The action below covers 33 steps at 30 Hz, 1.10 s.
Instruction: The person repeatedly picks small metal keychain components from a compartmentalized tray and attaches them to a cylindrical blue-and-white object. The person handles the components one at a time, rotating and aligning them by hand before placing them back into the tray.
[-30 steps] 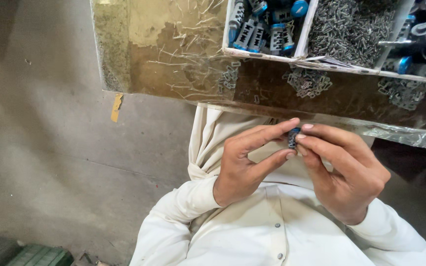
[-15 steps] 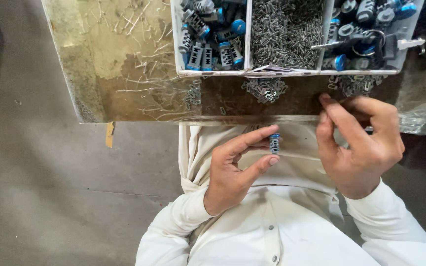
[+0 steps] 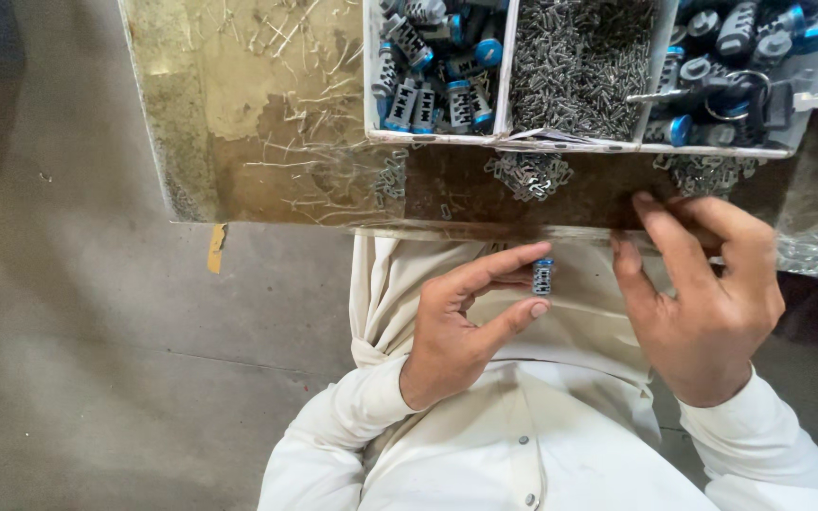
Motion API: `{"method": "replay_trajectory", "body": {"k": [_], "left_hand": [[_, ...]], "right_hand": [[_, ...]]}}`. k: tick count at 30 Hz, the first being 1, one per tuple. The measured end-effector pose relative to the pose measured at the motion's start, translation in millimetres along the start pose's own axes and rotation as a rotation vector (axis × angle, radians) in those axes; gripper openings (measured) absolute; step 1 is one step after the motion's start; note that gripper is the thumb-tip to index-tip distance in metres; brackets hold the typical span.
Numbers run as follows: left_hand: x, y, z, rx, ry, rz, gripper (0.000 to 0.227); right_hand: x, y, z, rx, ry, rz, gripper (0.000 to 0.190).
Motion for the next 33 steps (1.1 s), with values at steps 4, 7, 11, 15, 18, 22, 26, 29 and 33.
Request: {"method": "replay_trajectory", "body": {"k": [4,7,11,15,18,22,26,29,33], "left_hand": [[1,-3,1,0.008,-0.001,-0.012,0.048],[3,1,3,0.001,0.008,-0.011,0.048],[7,3,3,-0.005,-0.003,-0.024,0.049],[8,-4,3,0.032,0.002,0.046,0.048],[12,-3,4,0.015,0.04,0.035,0.047],[18,-6,3,0.034,0.09,0.167,0.048],[20,-10,1,0.045,0.127,0.226,0.049],[15,-11,1,0.036,0.071,0.172,0.048],[14,-12,2,0.05,0.068,0.173,0.05]], "right_hand": [[6,-4,-5,0.019,0.008,0.087,0.024],[4,0,-9,0.04,0.059,0.422,0.015],[-7,16,-14,-0.019,0.163,0.603,0.016],[-6,15,-16,0.044,0.324,0.761,0.012],[-13,16,-12,0.017,0.239,0.723,0.014],[-23,16,-8,0.018,0.122,0.614,0.015],[-29,19,-7,-0.018,0.096,0.596,0.016],[-31,18,-8,-0.044,0.065,0.542,0.016],[-33,19,-7,-0.057,0.017,0.529,0.016]]}}
Point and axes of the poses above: each hand's wrist, its own z-axis towards the middle knuckle, its own y-axis out of the palm, x = y × z, the point moved 6 cm from there along z, towards the middle knuckle, and after that the axes turned 11 degrees about z, right-handed, at the moved point
